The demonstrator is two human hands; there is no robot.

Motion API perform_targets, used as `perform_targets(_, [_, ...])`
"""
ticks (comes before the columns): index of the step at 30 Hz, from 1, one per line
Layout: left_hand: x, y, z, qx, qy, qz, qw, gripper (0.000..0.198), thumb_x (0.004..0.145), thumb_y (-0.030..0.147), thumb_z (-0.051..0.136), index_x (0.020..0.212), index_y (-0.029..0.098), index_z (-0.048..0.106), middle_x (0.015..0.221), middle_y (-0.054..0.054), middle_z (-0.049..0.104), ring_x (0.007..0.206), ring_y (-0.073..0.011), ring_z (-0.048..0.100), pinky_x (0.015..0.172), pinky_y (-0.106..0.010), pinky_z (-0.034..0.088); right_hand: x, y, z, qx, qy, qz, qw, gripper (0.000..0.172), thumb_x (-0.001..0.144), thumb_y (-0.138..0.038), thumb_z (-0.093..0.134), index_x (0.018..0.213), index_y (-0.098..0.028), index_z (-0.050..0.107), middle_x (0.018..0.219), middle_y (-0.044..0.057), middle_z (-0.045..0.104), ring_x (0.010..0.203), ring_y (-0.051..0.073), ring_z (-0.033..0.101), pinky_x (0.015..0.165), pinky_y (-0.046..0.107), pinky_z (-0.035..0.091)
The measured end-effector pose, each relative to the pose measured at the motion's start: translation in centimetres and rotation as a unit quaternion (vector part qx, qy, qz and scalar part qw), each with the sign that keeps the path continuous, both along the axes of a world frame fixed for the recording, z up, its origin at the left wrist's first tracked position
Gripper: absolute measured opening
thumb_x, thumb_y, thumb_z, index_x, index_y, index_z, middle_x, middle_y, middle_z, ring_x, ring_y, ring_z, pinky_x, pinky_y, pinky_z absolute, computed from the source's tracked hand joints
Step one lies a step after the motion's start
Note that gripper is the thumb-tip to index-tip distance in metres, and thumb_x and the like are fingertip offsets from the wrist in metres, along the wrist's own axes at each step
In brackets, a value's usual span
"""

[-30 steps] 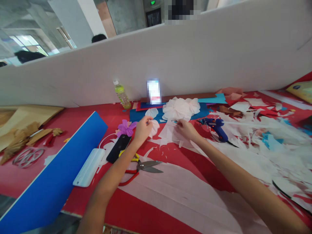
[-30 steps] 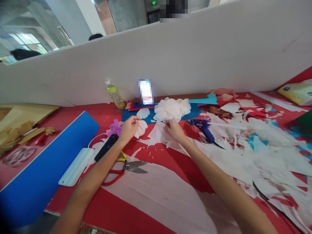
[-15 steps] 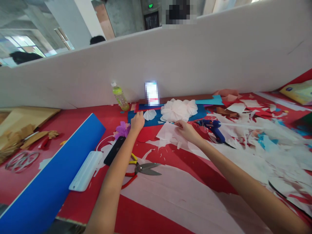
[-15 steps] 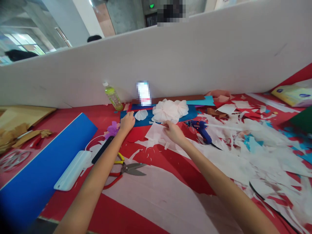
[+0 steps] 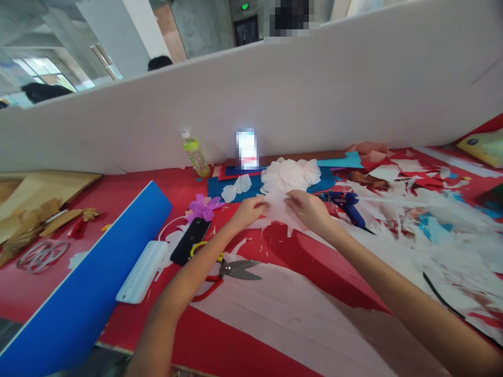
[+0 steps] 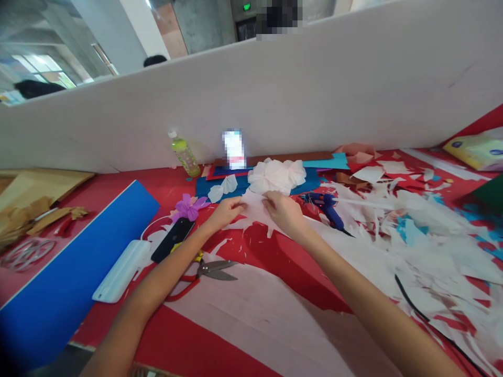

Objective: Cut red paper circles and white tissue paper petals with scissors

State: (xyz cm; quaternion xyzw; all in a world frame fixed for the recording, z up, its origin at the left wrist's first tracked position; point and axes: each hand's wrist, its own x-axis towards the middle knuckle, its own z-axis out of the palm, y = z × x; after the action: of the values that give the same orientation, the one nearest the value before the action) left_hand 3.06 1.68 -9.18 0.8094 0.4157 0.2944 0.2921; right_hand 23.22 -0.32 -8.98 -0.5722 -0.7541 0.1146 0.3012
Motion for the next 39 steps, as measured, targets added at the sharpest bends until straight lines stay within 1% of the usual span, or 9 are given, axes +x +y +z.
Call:
perform_targets(2, [-0.2, -0.9, 0.6, 0.035, -0.004, 0.017, 0.999, 0.021, 0.086, 0.024, 0.046, 0.077, 0.013, 0.061, 0.078, -0.003, 0.065, 0.072, -0.0145, 0.059, 0.069, -0.026, 0.046, 0.4, -0.9, 0.4, 0.008, -0.017, 0.014, 1.0, 0.023, 0.084, -0.029, 0.045, 0.098, -0.021, 0.062, 0.095, 0.006, 0.067, 0.079, 0.019, 0.06, 0.061, 0.024, 0.039])
perform_targets(5, [-0.9, -1.7, 1.3, 0.105, -0.019, 0.009, 0.994, 0.021, 0.087, 0.027, 0.047, 0.084, 0.014, 0.063, 0.092, -0.006, 0.067, 0.085, -0.0162, 0.061, 0.081, -0.028, 0.047, 1.2, -2.3, 0.9, 0.016, -0.046, 0.037, 0.998, 0.021, 0.086, -0.031, 0.046, 0.091, -0.022, 0.064, 0.093, 0.003, 0.067, 0.077, 0.016, 0.06, 0.058, 0.022, 0.037])
perform_targets(8, [-1.6, -2.1, 1.7, 0.149, -0.021, -0.02, 0.988, 0.024, 0.089, 0.028, 0.044, 0.101, 0.017, 0.061, 0.11, -0.007, 0.064, 0.106, -0.0173, 0.056, 0.095, -0.031, 0.042, 2.1, -3.3, 1.5, 0.111, -0.112, 0.015, 0.987, 0.026, 0.088, -0.024, 0.039, 0.089, -0.021, 0.065, 0.091, 0.004, 0.067, 0.074, 0.014, 0.059, 0.052, 0.023, 0.032])
perform_targets(10, [-1.8, -2.4, 1.7, 0.152, 0.011, 0.01, 0.988, 0.029, 0.092, 0.027, 0.039, 0.113, 0.018, 0.056, 0.116, -0.007, 0.061, 0.11, -0.0168, 0.054, 0.096, -0.032, 0.042, 2.6, -3.7, 2.2, 0.195, -0.163, -0.034, 0.967, 0.029, 0.088, -0.02, 0.036, 0.091, -0.02, 0.066, 0.086, 0.004, 0.067, 0.067, 0.013, 0.057, 0.049, 0.023, 0.027])
perform_targets(15, [-1.2, -4.5, 0.7, 0.066, 0.272, 0.119, 0.952, 0.037, 0.09, 0.025, 0.039, 0.125, 0.012, 0.045, 0.117, -0.015, 0.056, 0.104, -0.0247, 0.057, 0.085, -0.036, 0.047, 3.5, -3.4, 3.6, 0.272, -0.208, -0.116, 0.932, 0.033, 0.091, -0.024, 0.034, 0.087, -0.018, 0.066, 0.07, 0.003, 0.062, 0.055, 0.01, 0.047, 0.047, 0.024, 0.02])
perform_targets(19, [0.1, -6.3, -0.5, 0.054, 0.387, 0.062, 0.918, 0.042, 0.089, 0.021, 0.04, 0.129, 0.009, 0.039, 0.122, -0.018, 0.05, 0.106, -0.0263, 0.055, 0.083, -0.036, 0.047, 3.9, -3.3, 4.3, 0.259, -0.198, -0.138, 0.935, 0.034, 0.093, -0.027, 0.033, 0.09, -0.018, 0.065, 0.073, 0.003, 0.062, 0.056, 0.01, 0.046, 0.046, 0.024, 0.02])
perform_targets(25, [3.0, -7.8, -1.2, 0.07, 0.403, -0.001, 0.912, 0.032, 0.087, 0.022, 0.044, 0.116, 0.01, 0.049, 0.113, -0.015, 0.052, 0.106, -0.0253, 0.051, 0.084, -0.033, 0.046, 4.3, -3.7, 5.4, 0.271, -0.174, -0.155, 0.934, 0.035, 0.092, -0.027, 0.031, 0.091, -0.019, 0.065, 0.077, 0.003, 0.064, 0.059, 0.01, 0.048, 0.046, 0.024, 0.02])
perform_targets(31, [6.8, -9.0, -3.3, 0.186, 0.406, -0.059, 0.893, 0.036, 0.086, 0.007, 0.038, 0.121, 0.01, 0.043, 0.105, -0.015, 0.054, 0.092, -0.0223, 0.055, 0.069, -0.03, 0.049, 4.6, -3.4, 6.1, 0.269, -0.168, -0.183, 0.931, 0.031, 0.089, -0.028, 0.035, 0.094, -0.02, 0.065, 0.082, 0.002, 0.067, 0.06, 0.012, 0.052, 0.047, 0.024, 0.023])
perform_targets(39, [15.7, -9.4, -5.1, 0.194, 0.363, -0.147, 0.899, 0.026, 0.092, 0.016, 0.036, 0.108, 0.007, 0.054, 0.101, -0.014, 0.056, 0.096, -0.0226, 0.055, 0.071, -0.03, 0.047, 4.8, -3.2, 6.2, 0.264, -0.149, -0.174, 0.937, 0.031, 0.089, -0.028, 0.036, 0.093, -0.02, 0.065, 0.085, 0.003, 0.067, 0.063, 0.013, 0.054, 0.047, 0.024, 0.023])
